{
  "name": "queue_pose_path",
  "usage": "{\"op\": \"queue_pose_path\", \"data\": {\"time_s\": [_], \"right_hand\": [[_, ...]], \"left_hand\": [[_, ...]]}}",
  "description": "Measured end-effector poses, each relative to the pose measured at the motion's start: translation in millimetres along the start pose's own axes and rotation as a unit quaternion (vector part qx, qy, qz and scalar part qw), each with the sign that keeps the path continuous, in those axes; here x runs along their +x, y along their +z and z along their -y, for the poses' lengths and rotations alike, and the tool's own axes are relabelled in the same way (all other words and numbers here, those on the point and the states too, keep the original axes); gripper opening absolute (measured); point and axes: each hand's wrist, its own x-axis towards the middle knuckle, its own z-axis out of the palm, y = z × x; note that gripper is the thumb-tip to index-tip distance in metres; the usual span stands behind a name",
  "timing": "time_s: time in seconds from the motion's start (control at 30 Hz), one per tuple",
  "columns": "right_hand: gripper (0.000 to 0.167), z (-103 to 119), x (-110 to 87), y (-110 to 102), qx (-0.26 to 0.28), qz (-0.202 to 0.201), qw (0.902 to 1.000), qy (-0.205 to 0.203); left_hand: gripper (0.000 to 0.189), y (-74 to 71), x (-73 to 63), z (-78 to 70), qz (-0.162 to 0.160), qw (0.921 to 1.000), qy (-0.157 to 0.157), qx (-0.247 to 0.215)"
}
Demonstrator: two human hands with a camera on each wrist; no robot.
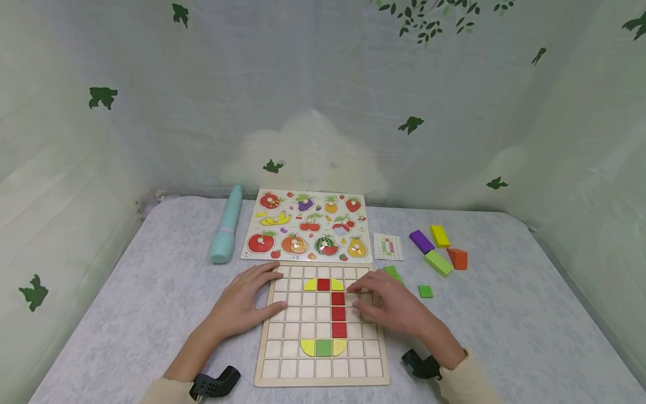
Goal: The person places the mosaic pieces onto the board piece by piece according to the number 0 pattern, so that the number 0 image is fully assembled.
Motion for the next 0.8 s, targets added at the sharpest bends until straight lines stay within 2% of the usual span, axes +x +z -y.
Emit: {"op": "queue_pose_path", "data": {"time_s": [0.2,0.37,0.6,0.8], "right_hand": [[0.028,-22.1,1.5,-9.1,-0.014,-0.056,0.9981,0.023],[0.032,-40.3,2.1,-11.6,-0.035,-0.091,0.9929,0.067],[0.046,-56.4,3.7,-11.0,-0.085,-0.121,0.9778,0.148],[0.041,-60.0,3.6,-9.6,-0.085,-0.132,0.9741,0.163]], "left_hand": [[0.063,0.2,0.0,-0.2,-0.001,1.0000,-0.001,0.002],[0.063,0.1,-0.4,-0.4,-0.001,1.0000,-0.001,0.003],[0.063,0.2,-0.1,-0.4,0.000,1.0000,-0.004,0.001],[0.063,-0.5,-0.2,-0.5,-0.001,1.0000,0.000,0.001]]}}
